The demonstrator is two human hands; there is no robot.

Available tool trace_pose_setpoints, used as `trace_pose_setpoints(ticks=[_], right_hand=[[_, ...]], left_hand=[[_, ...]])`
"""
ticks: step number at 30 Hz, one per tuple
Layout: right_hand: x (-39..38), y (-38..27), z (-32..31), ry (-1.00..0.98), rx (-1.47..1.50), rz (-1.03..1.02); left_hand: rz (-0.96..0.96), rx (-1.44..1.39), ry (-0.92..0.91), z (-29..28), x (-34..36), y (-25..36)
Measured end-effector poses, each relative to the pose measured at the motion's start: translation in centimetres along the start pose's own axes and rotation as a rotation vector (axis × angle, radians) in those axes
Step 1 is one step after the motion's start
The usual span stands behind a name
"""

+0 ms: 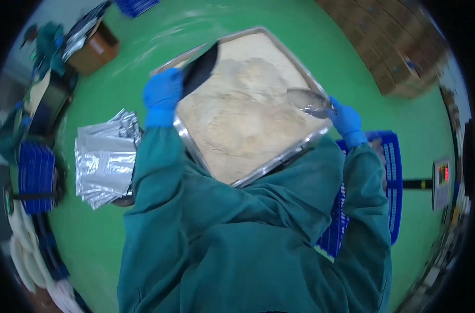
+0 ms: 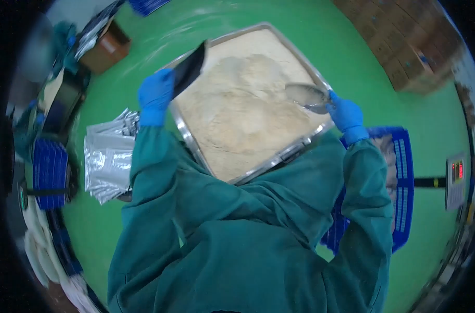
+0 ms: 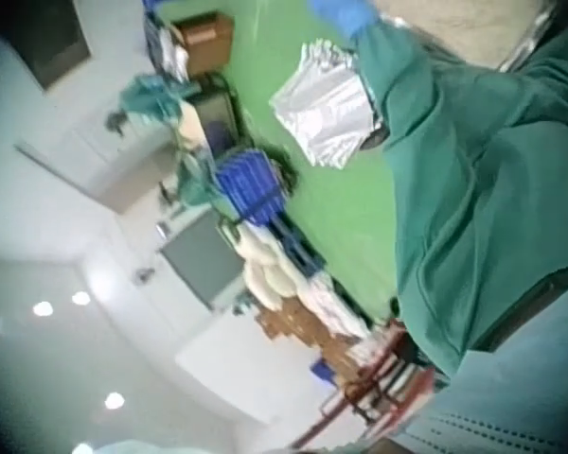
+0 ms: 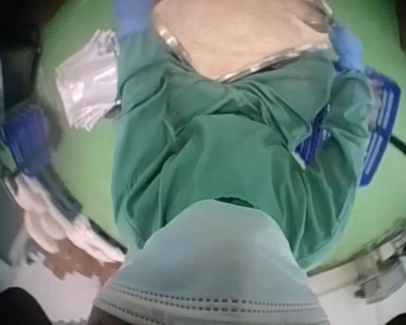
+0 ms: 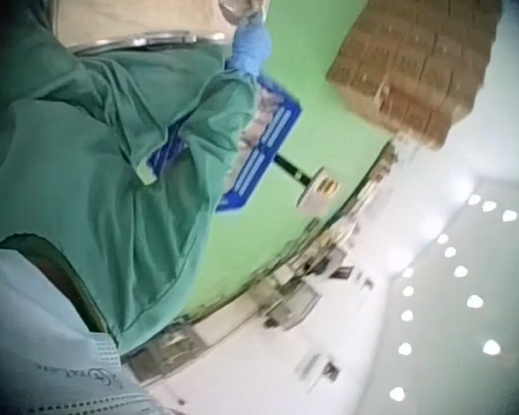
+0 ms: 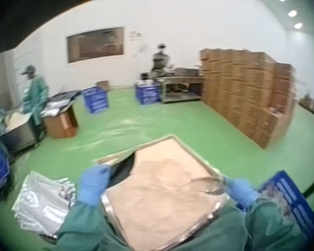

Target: Scooping a white powder from a large square container into individual silver bags and weighing them on a scale.

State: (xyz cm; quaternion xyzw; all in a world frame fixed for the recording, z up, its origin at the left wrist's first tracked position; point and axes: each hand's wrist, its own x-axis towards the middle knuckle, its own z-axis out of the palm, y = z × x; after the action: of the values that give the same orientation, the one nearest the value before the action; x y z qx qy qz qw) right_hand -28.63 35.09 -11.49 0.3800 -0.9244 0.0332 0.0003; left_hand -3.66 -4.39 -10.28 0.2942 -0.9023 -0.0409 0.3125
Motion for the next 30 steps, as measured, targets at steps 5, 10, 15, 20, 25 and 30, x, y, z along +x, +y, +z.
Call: trace_pose_setpoints(ticks=[5, 10, 15, 20, 25, 30], right_hand=[[9.7, -6.9, 4.0, 0.130, -0.321, -0.048], [21.9, -10.3, 9.4, 0.144, -0.370, -0.136], [24.5, -14.0, 17.7, -0.157, -0.287, -0.315], [17.6, -15.0, 21.6, -0.151, -0.139, -0.590], [19.6, -14.1, 16.9, -0.222, -0.475, -0.581], [25.9, -20.9, 16.1, 0.081, -0.329, -0.556]], left_hand=[[-0.189, -0.125, 0.081, 4.1, -0.6, -1.3], [-0.295, -0.238, 0.126, 7.8, -1.7, -3.9], [-0.317, -0.279, 0.086, 8.9, -1.6, -5.3], [-0.364, -0.341, 0.063, 8.6, -1.1, -5.4], [-0.409, -0.322, -0.029, 8.7, -1.1, -5.5], [-0.324, -0.426, 0.115, 9.4, -0.9, -5.5]])
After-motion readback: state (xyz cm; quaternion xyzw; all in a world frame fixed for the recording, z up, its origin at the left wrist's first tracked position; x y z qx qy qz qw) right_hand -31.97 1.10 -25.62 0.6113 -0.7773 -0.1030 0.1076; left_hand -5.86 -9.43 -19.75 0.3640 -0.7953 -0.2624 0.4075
